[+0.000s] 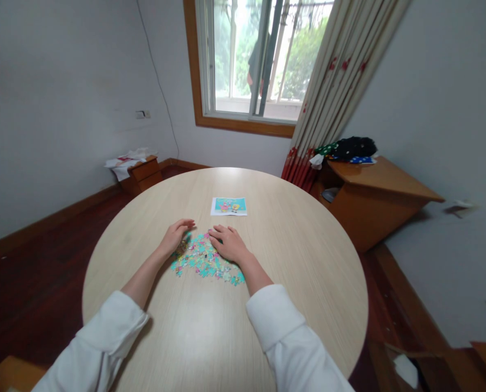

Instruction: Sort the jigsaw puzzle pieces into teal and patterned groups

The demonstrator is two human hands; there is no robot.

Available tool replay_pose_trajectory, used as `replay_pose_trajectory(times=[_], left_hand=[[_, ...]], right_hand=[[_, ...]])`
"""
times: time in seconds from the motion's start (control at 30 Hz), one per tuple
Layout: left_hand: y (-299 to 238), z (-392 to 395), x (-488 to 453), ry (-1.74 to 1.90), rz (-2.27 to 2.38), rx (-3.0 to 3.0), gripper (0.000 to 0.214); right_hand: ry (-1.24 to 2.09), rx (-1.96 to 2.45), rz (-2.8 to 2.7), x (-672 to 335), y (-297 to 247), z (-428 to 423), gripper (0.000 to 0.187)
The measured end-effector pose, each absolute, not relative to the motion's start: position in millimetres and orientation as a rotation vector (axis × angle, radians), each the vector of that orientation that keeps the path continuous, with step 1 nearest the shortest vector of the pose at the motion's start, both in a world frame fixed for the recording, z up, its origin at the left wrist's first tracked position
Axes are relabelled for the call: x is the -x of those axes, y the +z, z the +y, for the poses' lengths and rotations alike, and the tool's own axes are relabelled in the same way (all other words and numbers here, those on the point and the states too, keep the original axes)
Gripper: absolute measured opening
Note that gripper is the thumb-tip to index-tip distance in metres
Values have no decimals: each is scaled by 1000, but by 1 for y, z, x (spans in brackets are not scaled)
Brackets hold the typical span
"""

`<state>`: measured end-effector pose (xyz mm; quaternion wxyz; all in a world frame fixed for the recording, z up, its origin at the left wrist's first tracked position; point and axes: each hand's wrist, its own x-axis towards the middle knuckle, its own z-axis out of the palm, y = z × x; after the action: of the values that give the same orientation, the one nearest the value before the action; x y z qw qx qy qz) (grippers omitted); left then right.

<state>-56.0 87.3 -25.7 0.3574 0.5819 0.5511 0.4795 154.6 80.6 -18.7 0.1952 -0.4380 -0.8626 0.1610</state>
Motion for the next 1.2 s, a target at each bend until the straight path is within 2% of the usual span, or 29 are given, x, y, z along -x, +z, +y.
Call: replay_pose_trajectory(times=[0.43, 0.8, 1.03, 1.2], left_hand=[[-25, 86, 49, 1289, 1190, -1354, 31], [-19, 82, 47, 1297, 1113, -1307, 29], [-18, 80, 49, 1340, 1185, -1288, 32], [-16, 79, 47, 1315, 1179, -1321, 32]], right_hand=[[516, 1184, -2347, -156, -23, 83, 42], [628, 1115, -2081, -169, -30, 79, 52], [415, 1238, -2292, -176, -19, 47, 47], [328, 1361, -2523, -165, -9, 14, 54]])
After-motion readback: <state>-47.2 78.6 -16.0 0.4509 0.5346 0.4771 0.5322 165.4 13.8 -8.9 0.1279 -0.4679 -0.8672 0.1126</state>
